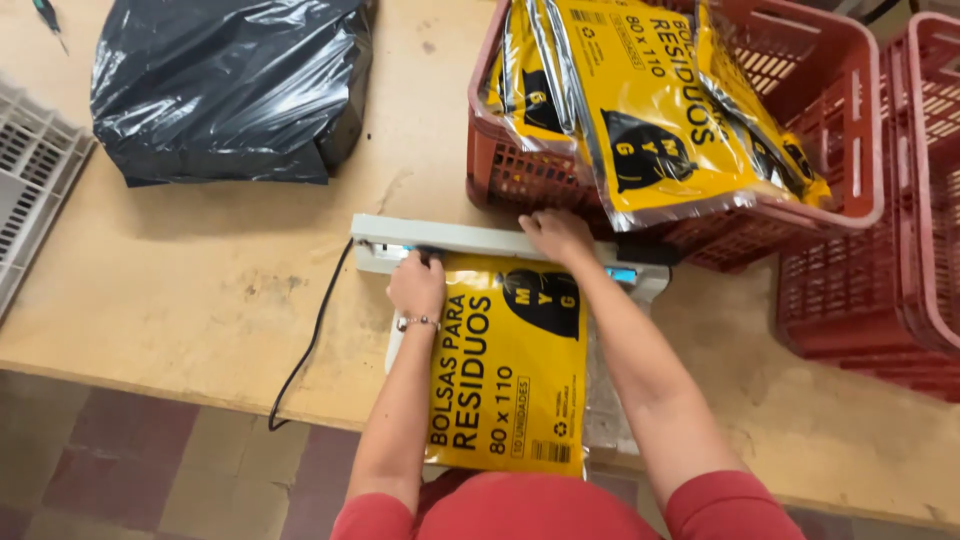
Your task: Sealing yellow plastic bags using a manual heat sealer and organizing them in crates.
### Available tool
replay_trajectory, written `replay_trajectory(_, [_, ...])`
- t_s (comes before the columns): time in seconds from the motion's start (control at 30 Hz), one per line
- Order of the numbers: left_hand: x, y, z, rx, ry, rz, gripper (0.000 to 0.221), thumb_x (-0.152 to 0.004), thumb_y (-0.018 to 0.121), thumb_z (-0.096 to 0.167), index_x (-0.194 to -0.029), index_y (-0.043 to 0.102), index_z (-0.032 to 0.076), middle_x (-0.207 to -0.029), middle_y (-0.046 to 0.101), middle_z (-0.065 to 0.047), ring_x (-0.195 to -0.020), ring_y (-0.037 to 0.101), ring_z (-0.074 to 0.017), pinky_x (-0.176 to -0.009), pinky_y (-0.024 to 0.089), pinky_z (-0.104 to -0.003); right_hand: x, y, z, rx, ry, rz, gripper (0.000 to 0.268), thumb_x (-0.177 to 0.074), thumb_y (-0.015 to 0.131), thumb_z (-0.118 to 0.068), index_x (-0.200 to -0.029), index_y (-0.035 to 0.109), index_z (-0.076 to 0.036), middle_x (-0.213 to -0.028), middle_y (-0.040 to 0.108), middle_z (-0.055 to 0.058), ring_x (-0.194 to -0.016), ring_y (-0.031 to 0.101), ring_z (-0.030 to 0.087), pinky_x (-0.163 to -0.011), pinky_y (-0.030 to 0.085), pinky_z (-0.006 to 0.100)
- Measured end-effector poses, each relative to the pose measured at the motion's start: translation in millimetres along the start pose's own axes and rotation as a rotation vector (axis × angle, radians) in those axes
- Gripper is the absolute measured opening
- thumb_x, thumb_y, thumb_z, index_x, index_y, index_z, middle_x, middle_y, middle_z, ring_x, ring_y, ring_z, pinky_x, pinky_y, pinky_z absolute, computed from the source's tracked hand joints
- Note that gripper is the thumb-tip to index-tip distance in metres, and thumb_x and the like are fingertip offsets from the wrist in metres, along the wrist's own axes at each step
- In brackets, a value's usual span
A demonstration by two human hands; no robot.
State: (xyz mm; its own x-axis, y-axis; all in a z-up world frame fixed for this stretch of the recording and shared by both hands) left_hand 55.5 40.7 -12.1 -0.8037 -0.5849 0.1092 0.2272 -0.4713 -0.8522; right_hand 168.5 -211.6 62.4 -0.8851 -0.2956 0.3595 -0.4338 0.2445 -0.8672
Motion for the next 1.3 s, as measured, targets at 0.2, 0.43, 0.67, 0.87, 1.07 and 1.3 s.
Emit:
replay_trajectory(0.2, [19,-17,15,0.006,0.107,0.086,0.024,-0.092,0.062,0.042,-0.098,0.072,0.021,-0.091,0.074,-0.003,-0.098,0.07,-0.0297,-0.083,0.058,-0.049,18,-17,-17,0.08,-0.001,-0.026,0.071,-0.1,0.026,-0.064,-0.118,0.073,-0.014,-0.125,0.071,0.015,-0.122,0.061,0.039,-0.105,0.046,0.054])
replay_trajectory(0.43, [76,-13,23,-0.188,0.324,0.238,0.06,-0.077,0.073,0.051,-0.126,0.06,0.018,-0.112,0.06,-0.005,-0.104,0.059,-0.0293,-0.074,0.06,-0.047,6,0,-5,0.066,0.046,-0.048,0.072,-0.099,0.023,-0.062,-0.123,0.071,-0.015,-0.132,0.068,0.013,-0.129,0.057,0.039,-0.111,0.041,0.056])
replay_trajectory(0.67, [143,-27,83,-0.183,0.577,0.0,0.065,-0.088,0.069,0.049,-0.138,0.056,0.01,-0.146,0.05,-0.015,-0.146,0.032,-0.0402,-0.113,0.023,-0.067,0,1,-3,0.057,0.052,-0.036,0.067,-0.102,0.024,-0.058,-0.12,0.072,-0.016,-0.129,0.069,0.012,-0.127,0.058,0.039,-0.107,0.043,0.057])
replay_trajectory(0.87, [158,-3,93,-0.191,0.749,-0.054,0.071,-0.083,0.069,0.055,-0.138,0.056,0.014,-0.149,0.051,-0.012,-0.147,0.034,-0.0373,-0.113,0.024,-0.07,-9,12,4,0.065,0.091,0.026,0.061,-0.098,0.027,-0.055,-0.113,0.073,-0.018,-0.127,0.068,0.011,-0.123,0.059,0.039,-0.099,0.047,0.057])
replay_trajectory(1.07, [174,10,107,-0.042,0.923,-0.211,0.063,-0.085,0.067,0.05,-0.137,0.058,0.017,-0.146,0.055,-0.005,-0.143,0.039,-0.0304,-0.115,0.025,-0.062,-7,12,2,-0.026,0.085,0.082,0.062,-0.098,0.029,-0.051,-0.108,0.077,-0.012,-0.122,0.07,0.015,-0.112,0.063,0.041,-0.089,0.048,0.055])
replay_trajectory(1.3, [171,-51,161,0.428,1.199,-0.034,0.022,-0.096,0.063,0.012,-0.118,0.066,0.007,-0.12,0.069,-0.011,-0.116,0.065,-0.0308,-0.106,0.047,-0.044,-38,55,15,-0.317,0.007,0.017,0.066,-0.098,0.028,-0.046,-0.113,0.072,0.001,-0.122,0.064,0.034,-0.112,0.063,0.046,-0.095,0.046,0.054])
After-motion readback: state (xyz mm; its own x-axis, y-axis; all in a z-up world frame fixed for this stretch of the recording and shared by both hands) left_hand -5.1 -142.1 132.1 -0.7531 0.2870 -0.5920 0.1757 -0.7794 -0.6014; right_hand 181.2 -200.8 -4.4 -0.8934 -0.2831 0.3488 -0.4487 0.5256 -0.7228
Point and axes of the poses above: each hand's wrist, its own x-axis away from the middle knuckle, its own y-axis out of the palm, z = x × y, the point moved 7 cm from there along -x, towards the middle knuckle
